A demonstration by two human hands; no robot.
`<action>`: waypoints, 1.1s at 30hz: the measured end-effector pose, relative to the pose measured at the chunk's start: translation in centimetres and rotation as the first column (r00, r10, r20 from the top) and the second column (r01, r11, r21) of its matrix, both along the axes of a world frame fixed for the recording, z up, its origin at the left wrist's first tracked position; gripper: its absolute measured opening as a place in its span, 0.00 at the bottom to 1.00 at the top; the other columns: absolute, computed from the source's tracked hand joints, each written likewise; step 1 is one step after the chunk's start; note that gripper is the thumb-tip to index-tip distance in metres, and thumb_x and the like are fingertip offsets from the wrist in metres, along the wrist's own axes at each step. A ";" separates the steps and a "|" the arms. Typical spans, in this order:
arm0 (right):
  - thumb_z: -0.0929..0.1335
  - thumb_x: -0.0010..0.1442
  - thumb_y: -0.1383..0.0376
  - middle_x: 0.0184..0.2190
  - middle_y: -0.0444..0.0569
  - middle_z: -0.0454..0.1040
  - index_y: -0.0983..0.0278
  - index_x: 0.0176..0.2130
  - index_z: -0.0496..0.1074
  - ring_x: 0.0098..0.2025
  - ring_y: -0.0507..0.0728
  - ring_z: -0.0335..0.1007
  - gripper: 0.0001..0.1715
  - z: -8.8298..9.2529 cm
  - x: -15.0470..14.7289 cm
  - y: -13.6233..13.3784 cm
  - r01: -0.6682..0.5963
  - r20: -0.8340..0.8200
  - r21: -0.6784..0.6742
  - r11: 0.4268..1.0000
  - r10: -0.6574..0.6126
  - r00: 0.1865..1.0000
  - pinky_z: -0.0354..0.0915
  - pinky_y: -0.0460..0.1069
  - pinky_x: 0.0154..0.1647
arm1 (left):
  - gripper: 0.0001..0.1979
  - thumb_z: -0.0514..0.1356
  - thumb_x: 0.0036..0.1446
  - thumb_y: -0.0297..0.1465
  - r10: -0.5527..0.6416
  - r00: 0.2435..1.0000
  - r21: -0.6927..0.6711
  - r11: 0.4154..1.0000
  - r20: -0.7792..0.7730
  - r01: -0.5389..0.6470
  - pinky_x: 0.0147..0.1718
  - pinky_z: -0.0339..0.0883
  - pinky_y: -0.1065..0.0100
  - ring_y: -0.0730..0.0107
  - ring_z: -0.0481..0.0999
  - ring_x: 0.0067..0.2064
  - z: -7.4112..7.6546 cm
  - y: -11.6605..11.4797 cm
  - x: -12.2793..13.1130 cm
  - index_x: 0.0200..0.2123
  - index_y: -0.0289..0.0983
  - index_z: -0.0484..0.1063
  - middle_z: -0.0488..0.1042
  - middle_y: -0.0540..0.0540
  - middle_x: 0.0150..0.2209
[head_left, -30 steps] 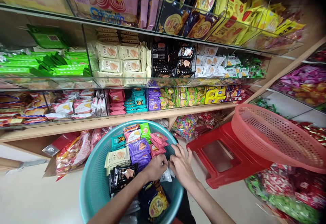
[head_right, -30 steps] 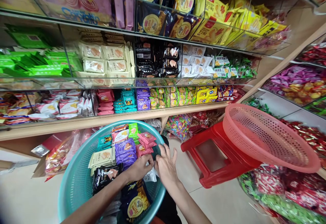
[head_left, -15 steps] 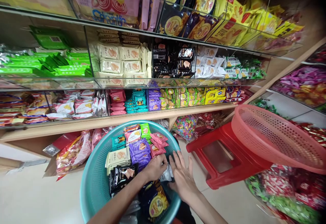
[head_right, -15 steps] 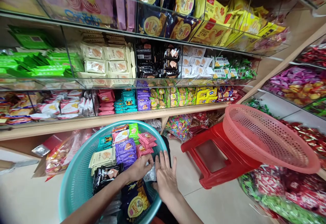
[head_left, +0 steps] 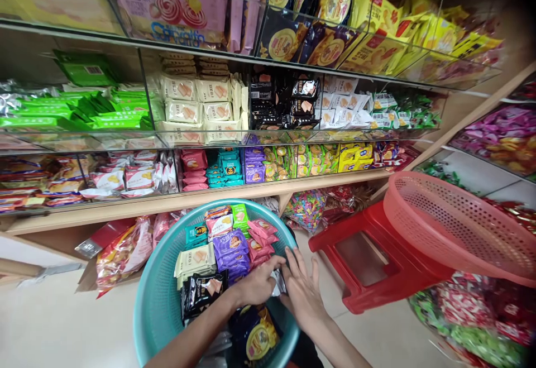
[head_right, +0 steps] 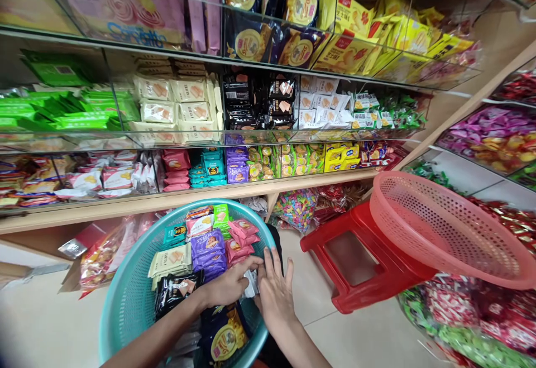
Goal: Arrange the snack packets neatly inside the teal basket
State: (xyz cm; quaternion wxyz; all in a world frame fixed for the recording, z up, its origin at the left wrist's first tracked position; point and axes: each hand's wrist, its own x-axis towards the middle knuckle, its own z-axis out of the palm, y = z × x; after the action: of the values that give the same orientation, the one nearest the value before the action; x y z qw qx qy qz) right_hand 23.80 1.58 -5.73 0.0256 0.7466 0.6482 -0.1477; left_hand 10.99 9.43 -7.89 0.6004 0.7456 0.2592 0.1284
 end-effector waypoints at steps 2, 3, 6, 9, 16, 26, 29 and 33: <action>0.62 0.45 0.71 0.69 0.54 0.40 0.67 0.61 0.58 0.70 0.63 0.28 0.42 -0.1 0.1 -0.2 -0.005 0.002 0.008 1.000 0.005 1.000 0.26 0.69 0.64 | 0.31 0.47 0.45 0.15 -0.008 1.000 -0.010 1.000 0.021 0.008 0.57 0.59 0.62 0.68 0.69 0.52 -0.1 -0.1 -0.1 0.54 0.37 0.61 0.72 0.44 0.49; 0.62 0.45 0.70 0.69 0.54 0.40 0.67 0.62 0.57 0.70 0.63 0.28 0.43 -0.2 0.1 -0.4 -0.008 0.001 0.014 1.000 0.008 1.000 0.26 0.69 0.64 | 0.31 0.47 0.45 0.15 0.013 1.000 -0.012 1.000 0.020 -0.013 0.56 0.60 0.61 0.68 0.70 0.51 -0.3 -0.1 -0.1 0.54 0.36 0.61 0.72 0.44 0.48; 0.62 0.48 0.69 0.69 0.53 0.41 0.67 0.62 0.57 0.70 0.63 0.28 0.40 -0.4 0.2 -0.7 -0.011 -0.006 0.028 1.000 0.011 1.000 0.26 0.69 0.64 | 0.30 0.49 0.45 0.15 0.118 0.992 0.010 0.993 -0.055 -0.118 0.56 0.60 0.58 0.64 0.69 0.52 -0.9 -0.2 0.0 0.54 0.33 0.61 0.71 0.40 0.49; 0.60 0.50 0.69 0.69 0.53 0.41 0.67 0.61 0.58 0.70 0.63 0.28 0.38 -0.5 0.1 -0.7 -0.002 -0.007 0.028 1.000 0.003 1.000 0.27 0.69 0.64 | 0.30 0.49 0.46 0.15 0.088 0.994 -0.012 0.996 -0.061 -0.089 0.55 0.60 0.58 0.63 0.70 0.52 -1.2 -0.3 -0.1 0.55 0.34 0.61 0.72 0.40 0.48; 0.61 0.51 0.69 0.69 0.52 0.40 0.66 0.61 0.58 0.70 0.62 0.26 0.38 0.5 0.3 -1.1 0.008 -0.071 -0.012 1.000 -0.009 0.997 0.28 0.68 0.65 | 0.31 0.48 0.46 0.14 0.084 0.991 -0.329 0.943 0.102 -0.046 0.57 0.58 0.57 0.66 0.68 0.55 -1.2 0.2 -0.2 0.55 0.37 0.61 0.71 0.42 0.50; 0.61 0.57 0.47 0.68 0.59 0.43 0.64 0.66 0.36 0.68 0.61 0.43 0.49 -1.5 2.1 -2.7 0.506 -0.774 0.060 0.861 -0.279 0.568 0.50 0.58 0.65 | 0.24 0.51 0.48 0.19 0.189 0.977 -0.120 0.972 -0.097 -0.200 0.39 0.69 0.66 0.68 0.74 0.37 1.5 -0.8 0.9 0.49 0.35 0.71 0.76 0.45 0.40; 0.67 0.49 0.46 0.61 0.61 0.60 0.61 0.63 0.43 0.56 0.66 0.66 0.52 -2.2 2.9 -2.8 0.548 -0.872 -0.285 0.786 -0.450 0.192 0.69 0.57 0.48 | 0.25 0.51 0.49 0.19 0.166 0.985 0.002 0.986 -0.033 -0.166 0.38 0.69 0.69 0.70 0.74 0.35 4.9 -1.5 -0.3 0.50 0.38 0.72 0.76 0.47 0.39; 0.71 0.43 0.53 0.45 0.56 0.77 0.62 0.52 0.59 0.40 0.65 0.76 0.39 -0.9 3.8 -2.3 0.307 -0.783 -0.596 0.742 -0.622 -0.015 0.71 0.53 0.33 | 0.25 0.48 0.53 0.19 0.110 0.990 0.146 0.982 0.092 -0.123 0.51 0.65 0.66 0.67 0.73 0.48 9.8 -2.6 -5.8 0.51 0.42 0.71 0.75 0.47 0.47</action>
State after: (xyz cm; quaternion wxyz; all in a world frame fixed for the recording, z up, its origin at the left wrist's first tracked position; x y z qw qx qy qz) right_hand 27.65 -0.71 -6.61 -0.3454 0.6377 0.1937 -0.6607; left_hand 5.16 6.83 1.96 0.5438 0.7666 0.2666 0.2135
